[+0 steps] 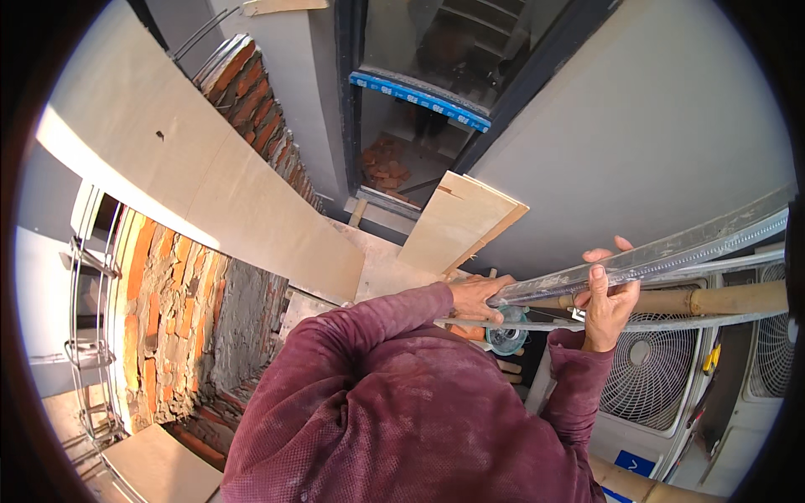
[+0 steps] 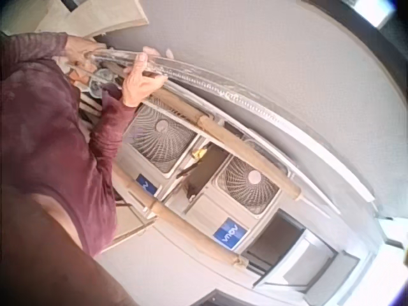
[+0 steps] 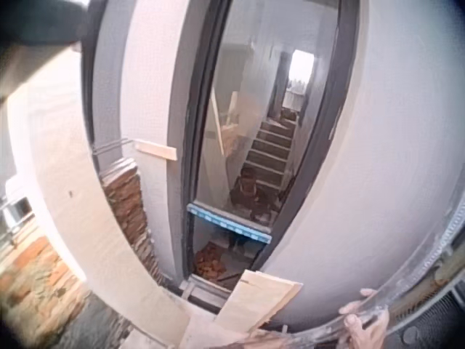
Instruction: The person uses a metal ruler and a red marker to draw a curved line on a large piece of light-colored wood. They then use a yellow hand saw to cut along the marked line, shaping the wood.
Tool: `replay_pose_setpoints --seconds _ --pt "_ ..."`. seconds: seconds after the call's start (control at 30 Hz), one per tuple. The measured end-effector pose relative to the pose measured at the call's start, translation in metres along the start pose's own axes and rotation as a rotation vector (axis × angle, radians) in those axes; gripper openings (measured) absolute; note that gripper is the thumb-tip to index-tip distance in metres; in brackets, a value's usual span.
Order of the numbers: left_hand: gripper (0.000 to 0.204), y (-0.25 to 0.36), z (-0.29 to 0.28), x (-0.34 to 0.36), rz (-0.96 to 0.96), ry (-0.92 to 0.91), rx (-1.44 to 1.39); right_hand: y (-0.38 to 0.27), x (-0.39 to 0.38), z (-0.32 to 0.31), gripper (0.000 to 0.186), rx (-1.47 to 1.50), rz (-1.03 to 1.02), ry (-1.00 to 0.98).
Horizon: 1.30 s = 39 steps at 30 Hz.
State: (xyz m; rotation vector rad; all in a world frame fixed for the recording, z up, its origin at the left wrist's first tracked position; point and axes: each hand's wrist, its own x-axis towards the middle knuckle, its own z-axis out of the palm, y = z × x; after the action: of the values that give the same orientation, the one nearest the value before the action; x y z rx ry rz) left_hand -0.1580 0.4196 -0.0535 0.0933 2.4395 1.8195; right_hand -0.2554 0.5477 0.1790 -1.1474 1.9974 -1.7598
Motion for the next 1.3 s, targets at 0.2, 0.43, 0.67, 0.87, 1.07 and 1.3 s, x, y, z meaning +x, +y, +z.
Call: replay_pose_setpoints --seconds 0.2,0.43,0.67,0.87,1.07,1.3 --pt "0.081 -0.079 -0.192 -0.038 -0.550 0.367 0.496 0.070 -0.011 0.011 0.043 -0.088 0.107 -0.036" --pt "0.080 -0.190 -0.322 0.026 -0.653 0.316 0.485 0.148 0.014 0.039 0.037 -0.271 0.194 -0.041" --pt "0.063 -0.152 -0.266 0.003 -0.353 0.472 0.462 0.199 0.000 0.022 0.038 -0.224 0.322 0.165" --pt "0.052 -0.219 -0.134 -0.133 -0.450 0.389 0.274 0.273 0.018 0.021 0.039 -0.171 0.472 0.280" --pt "0.048 -0.290 0.074 -0.361 -1.021 0.317 -0.203 0.313 0.035 0.027 0.041 -0.212 0.420 0.381" --pt "0.058 -0.194 0.150 -0.492 -1.183 0.418 -0.431 0.357 0.046 0.042 0.044 -0.253 0.483 0.419"
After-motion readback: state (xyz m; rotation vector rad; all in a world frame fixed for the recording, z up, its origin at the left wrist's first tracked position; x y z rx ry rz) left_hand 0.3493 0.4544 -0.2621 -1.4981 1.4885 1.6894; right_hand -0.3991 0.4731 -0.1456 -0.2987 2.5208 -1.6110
